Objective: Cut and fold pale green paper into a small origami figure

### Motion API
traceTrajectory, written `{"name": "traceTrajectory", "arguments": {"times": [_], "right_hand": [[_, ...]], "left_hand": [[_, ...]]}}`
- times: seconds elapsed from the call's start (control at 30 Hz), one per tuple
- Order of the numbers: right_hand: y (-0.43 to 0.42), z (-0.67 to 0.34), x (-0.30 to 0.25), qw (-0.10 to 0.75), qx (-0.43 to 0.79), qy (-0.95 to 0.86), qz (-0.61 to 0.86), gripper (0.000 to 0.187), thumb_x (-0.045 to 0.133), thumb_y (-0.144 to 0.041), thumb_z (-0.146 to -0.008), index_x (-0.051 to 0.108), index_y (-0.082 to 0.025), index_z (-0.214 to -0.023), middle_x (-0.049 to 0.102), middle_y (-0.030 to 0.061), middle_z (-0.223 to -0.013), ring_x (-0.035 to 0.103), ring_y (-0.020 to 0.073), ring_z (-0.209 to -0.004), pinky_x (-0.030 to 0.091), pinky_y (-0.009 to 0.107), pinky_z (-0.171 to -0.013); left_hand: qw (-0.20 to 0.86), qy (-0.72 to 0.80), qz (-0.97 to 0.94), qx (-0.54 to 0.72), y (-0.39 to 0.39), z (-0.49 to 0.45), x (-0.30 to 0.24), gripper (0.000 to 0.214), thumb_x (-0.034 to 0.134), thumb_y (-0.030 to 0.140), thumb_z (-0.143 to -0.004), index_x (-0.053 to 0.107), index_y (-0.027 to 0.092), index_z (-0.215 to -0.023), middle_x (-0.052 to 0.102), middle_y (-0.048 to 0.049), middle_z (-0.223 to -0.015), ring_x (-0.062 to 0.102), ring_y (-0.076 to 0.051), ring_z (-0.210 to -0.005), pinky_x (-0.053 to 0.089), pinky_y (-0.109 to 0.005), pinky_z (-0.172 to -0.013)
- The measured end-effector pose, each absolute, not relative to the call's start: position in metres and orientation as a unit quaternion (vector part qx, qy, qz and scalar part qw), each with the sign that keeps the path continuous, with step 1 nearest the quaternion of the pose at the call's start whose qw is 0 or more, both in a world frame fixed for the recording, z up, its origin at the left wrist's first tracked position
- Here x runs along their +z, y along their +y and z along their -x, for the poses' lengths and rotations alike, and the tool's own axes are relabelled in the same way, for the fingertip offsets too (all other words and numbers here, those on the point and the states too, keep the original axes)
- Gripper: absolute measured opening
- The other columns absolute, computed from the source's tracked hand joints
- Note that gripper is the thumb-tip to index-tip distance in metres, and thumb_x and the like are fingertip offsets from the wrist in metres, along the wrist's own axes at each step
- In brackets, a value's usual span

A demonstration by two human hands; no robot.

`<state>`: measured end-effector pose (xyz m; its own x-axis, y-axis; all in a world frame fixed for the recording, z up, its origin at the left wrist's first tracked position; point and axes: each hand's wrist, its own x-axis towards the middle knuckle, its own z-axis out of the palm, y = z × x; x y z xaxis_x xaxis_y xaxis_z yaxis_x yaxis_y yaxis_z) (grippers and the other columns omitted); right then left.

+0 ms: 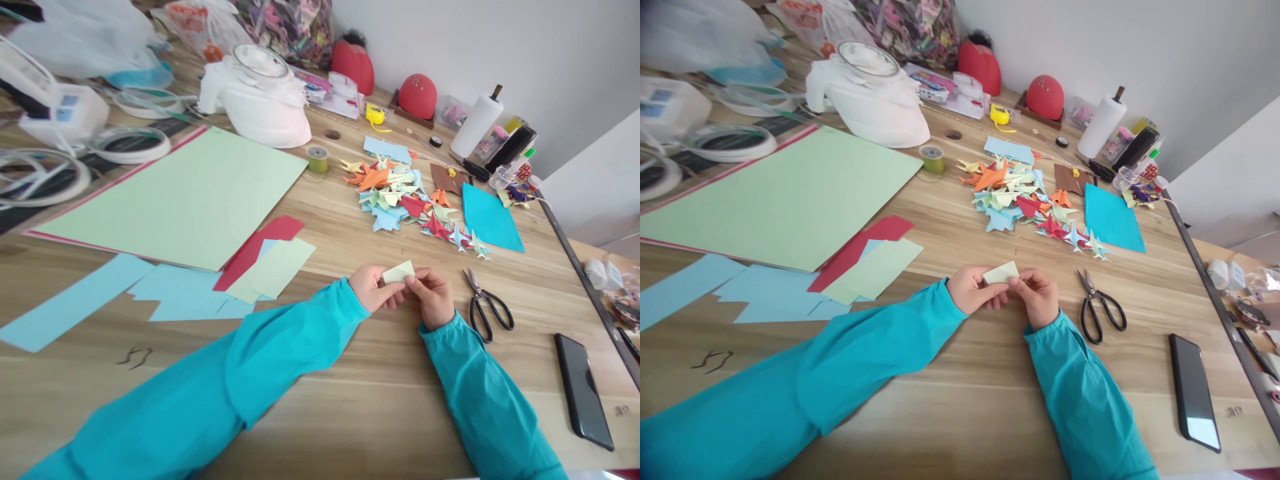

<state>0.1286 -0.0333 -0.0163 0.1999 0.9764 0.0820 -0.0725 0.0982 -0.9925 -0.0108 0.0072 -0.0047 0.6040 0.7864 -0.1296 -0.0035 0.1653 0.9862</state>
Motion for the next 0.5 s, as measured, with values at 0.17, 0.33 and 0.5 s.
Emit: {"name": "traceTrajectory", "arguments": {"times": [0.17, 0.33, 0.5], "right_hand": [[-0.033, -0.1308, -0.0191, 0.591, 0.451, -0.458, 0.488, 0.011, 0.068, -0.025, -0.067, 0.062, -0.019, -0.061, 0.059, -0.0029, -0.056, 0.052, 0.0101, -0.054, 0.042, 0.025, -0.053], [-0.0335, -0.1309, -0.0199, 0.587, 0.451, -0.459, 0.491, 0.013, 0.065, -0.027, -0.07, 0.062, -0.017, -0.062, 0.056, -0.0027, -0.055, 0.05, 0.0094, -0.052, 0.039, 0.024, -0.051], [-0.0334, -0.1306, -0.0184, 0.592, 0.467, -0.449, 0.479, 0.015, 0.065, -0.024, -0.071, 0.061, -0.017, -0.058, 0.056, -0.0029, -0.054, 0.049, 0.0088, -0.053, 0.037, 0.023, -0.053]], "left_hand": [[0.681, 0.344, -0.576, 0.294, 0.0065, 0.0103, -0.0051, 0.013, 0.059, 0.022, -0.069, 0.058, 0.01, -0.066, 0.06, -0.0019, -0.051, 0.053, -0.008, -0.04, 0.042, -0.018, -0.039], [0.682, 0.353, -0.568, 0.297, 0.0066, 0.0094, -0.0063, 0.011, 0.06, 0.02, -0.068, 0.058, 0.009, -0.069, 0.062, -0.0029, -0.053, 0.055, -0.009, -0.041, 0.043, -0.018, -0.038], [0.68, 0.363, -0.565, 0.296, 0.0053, 0.0092, -0.004, 0.008, 0.06, 0.017, -0.067, 0.059, 0.009, -0.069, 0.062, -0.0027, -0.052, 0.055, -0.009, -0.041, 0.043, -0.017, -0.038]]}}
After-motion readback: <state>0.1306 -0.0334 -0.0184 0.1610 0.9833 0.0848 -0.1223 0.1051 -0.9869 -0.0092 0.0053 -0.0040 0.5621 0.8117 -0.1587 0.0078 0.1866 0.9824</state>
